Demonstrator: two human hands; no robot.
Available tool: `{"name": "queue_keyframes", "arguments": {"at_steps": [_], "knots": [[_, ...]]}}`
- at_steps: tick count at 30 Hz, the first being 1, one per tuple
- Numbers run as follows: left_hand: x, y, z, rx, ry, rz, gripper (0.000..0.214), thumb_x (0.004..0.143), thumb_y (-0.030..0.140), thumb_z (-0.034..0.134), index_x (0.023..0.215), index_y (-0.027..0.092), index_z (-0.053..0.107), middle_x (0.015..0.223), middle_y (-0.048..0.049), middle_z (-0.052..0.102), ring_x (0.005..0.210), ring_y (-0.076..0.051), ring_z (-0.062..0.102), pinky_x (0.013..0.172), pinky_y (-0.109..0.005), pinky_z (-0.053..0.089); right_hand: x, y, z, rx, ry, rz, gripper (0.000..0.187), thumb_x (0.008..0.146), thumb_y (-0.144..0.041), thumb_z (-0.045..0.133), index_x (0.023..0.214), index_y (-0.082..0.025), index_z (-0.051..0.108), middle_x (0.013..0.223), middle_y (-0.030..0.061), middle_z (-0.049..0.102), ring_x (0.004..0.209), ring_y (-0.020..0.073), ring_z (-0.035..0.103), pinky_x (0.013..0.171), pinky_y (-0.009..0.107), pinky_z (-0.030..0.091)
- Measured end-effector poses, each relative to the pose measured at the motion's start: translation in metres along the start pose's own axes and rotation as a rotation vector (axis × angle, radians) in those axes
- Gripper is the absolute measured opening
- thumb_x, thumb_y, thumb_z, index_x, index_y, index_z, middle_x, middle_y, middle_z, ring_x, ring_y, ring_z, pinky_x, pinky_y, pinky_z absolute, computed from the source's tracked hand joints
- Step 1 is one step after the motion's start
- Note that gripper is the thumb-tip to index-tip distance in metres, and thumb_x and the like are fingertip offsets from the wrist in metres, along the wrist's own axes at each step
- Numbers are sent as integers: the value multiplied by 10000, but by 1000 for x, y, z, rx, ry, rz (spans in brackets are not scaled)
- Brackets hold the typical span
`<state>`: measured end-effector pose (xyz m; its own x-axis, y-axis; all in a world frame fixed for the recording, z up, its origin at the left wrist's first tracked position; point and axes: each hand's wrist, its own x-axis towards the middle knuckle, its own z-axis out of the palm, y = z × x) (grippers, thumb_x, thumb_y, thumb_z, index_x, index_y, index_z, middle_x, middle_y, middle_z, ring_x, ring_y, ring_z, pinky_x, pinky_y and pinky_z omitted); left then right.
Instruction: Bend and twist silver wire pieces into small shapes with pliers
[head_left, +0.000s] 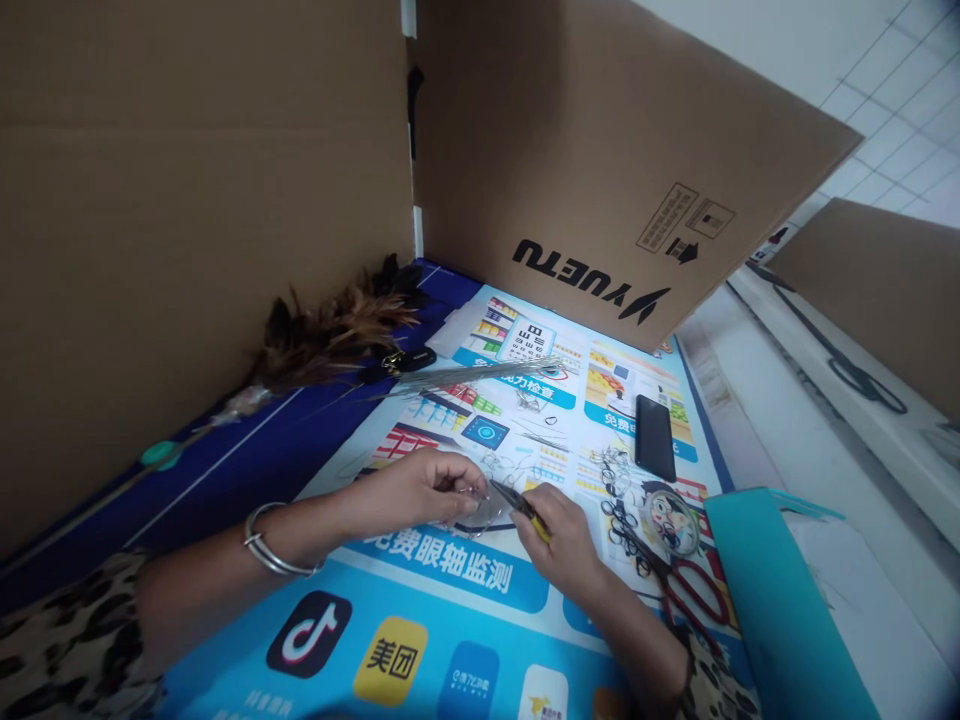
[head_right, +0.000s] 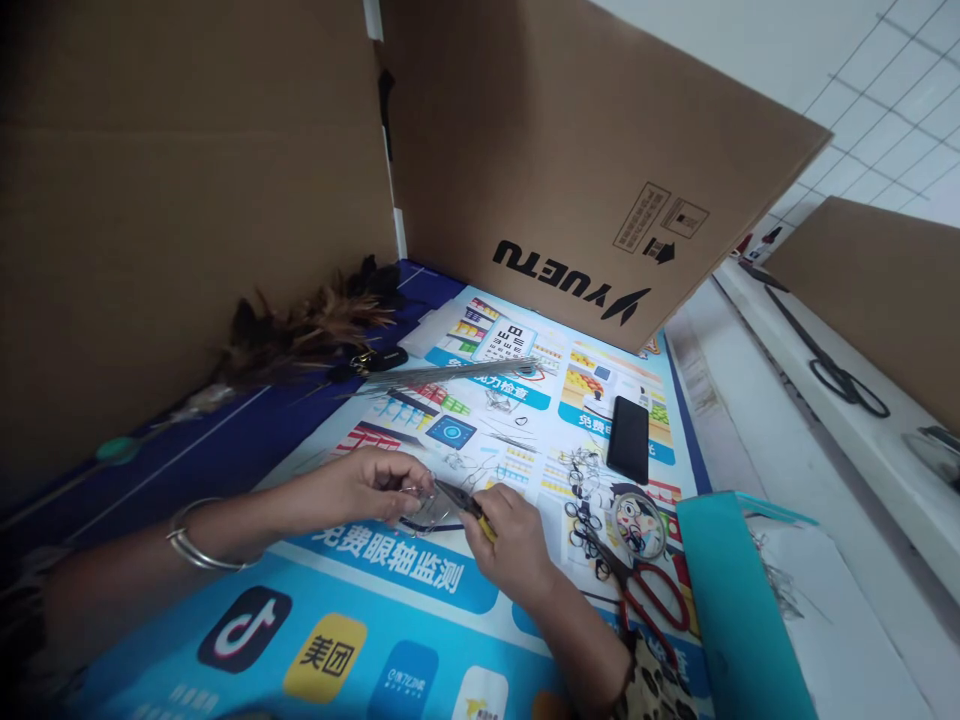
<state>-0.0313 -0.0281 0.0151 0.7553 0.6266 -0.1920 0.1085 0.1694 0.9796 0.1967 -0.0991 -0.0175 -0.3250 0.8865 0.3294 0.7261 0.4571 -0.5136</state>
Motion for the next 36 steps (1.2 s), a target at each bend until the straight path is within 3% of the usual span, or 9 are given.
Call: {"name": "queue_keyframes", "arguments": {"at_steps": [6,16,36], "knots": [[-3,4,1,-37,6,-26,216,737,306,639,867,146,576,689,31,529,570,-94,496,558,-213,414,-1,-1,2,14,2,13,154,879,-303,462,949,-192,543,815,55,576,765,164,538,651,264,431],[-8,7,3,-27,-24,55,197,758,282,629,881,152,546,693,44,493,573,-85,492,561,-212,419,-6,-5,3,58,-2,15,146,879,-306,457,928,-197,540,810,48,568,750,159,535,640,260,427],[-6,-2,5,-15,-5,132,143,778,221,610,849,161,501,642,61,488,551,-75,480,529,-188,394,-6,-5,4,55,-21,3,141,880,-299,455,915,-194,544,795,42,566,741,155,528,642,263,423]]}}
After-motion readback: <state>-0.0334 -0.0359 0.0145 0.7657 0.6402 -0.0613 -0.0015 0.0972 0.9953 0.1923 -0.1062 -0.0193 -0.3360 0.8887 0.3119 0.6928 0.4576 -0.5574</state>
